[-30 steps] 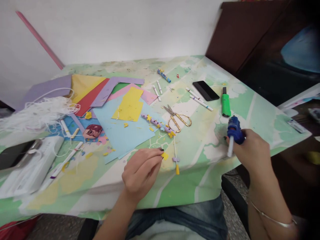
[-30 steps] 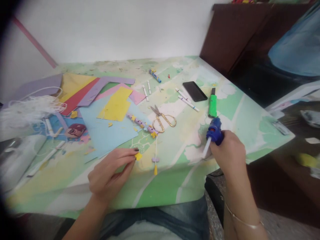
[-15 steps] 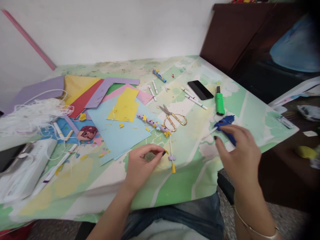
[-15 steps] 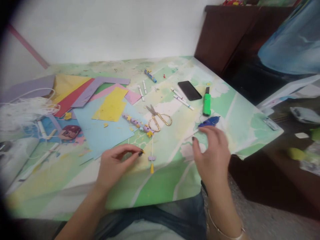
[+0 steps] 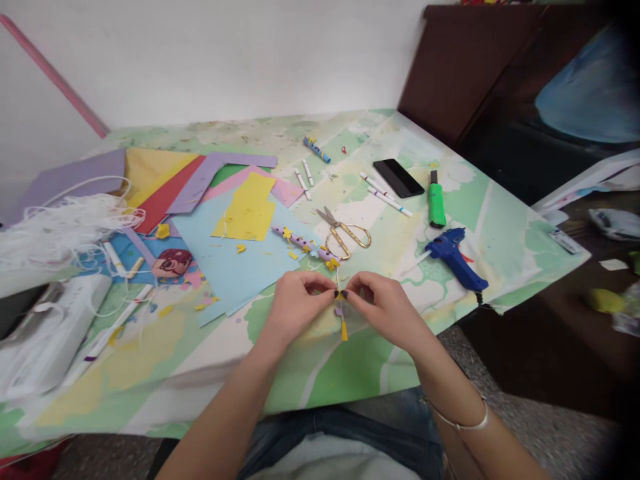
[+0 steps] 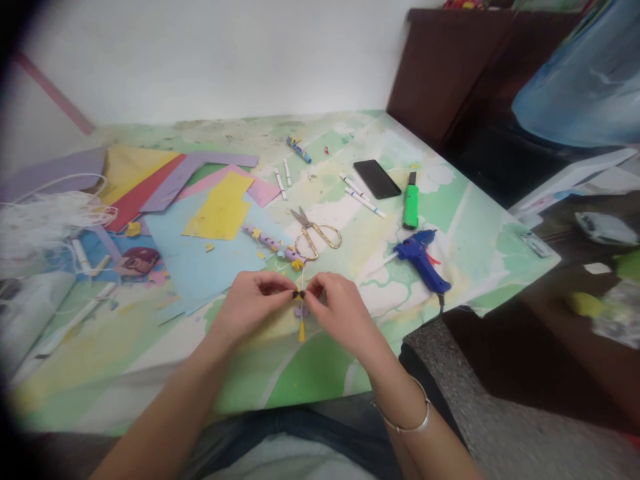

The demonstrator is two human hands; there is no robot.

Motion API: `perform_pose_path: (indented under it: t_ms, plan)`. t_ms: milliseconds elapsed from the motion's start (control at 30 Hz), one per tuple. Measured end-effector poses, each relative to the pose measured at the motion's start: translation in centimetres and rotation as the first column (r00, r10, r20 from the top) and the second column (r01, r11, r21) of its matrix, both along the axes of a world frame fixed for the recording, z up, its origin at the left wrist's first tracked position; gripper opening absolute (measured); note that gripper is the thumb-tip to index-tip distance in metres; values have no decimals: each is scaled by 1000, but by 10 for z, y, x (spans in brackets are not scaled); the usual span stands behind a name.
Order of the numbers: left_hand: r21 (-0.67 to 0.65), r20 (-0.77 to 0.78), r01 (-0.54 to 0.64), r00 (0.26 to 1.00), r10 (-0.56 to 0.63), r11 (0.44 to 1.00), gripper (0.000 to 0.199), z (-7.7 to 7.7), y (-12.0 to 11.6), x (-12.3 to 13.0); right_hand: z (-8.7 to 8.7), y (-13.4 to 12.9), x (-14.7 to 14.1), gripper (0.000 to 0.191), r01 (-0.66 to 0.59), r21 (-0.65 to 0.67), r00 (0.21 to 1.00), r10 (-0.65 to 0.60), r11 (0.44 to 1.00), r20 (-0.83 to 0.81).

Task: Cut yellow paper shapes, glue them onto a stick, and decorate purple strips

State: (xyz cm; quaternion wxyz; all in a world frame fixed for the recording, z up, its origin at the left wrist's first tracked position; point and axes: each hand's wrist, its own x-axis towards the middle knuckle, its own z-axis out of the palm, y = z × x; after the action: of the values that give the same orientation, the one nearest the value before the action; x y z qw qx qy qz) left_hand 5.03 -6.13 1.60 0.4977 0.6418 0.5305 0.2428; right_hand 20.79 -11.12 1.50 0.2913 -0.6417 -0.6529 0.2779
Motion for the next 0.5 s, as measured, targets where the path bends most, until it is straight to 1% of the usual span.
perform_pose_path:
  t_ms: [200, 367, 500]
  plan:
    - [-37, -20, 8, 1000, -8, 999, 13, 4, 3, 5, 0, 5, 0, 9, 7, -30, 999, -6, 1000, 41]
    - [-65, -30, 4, 1000, -6, 998, 11, 3, 4, 6, -3, 4, 1, 9, 8, -36, 999, -7, 999, 38]
    - [-63, -57, 3, 998, -6, 998, 11, 2, 3, 6, -5, 5, 0, 9, 23, -43, 997, -20, 999, 68]
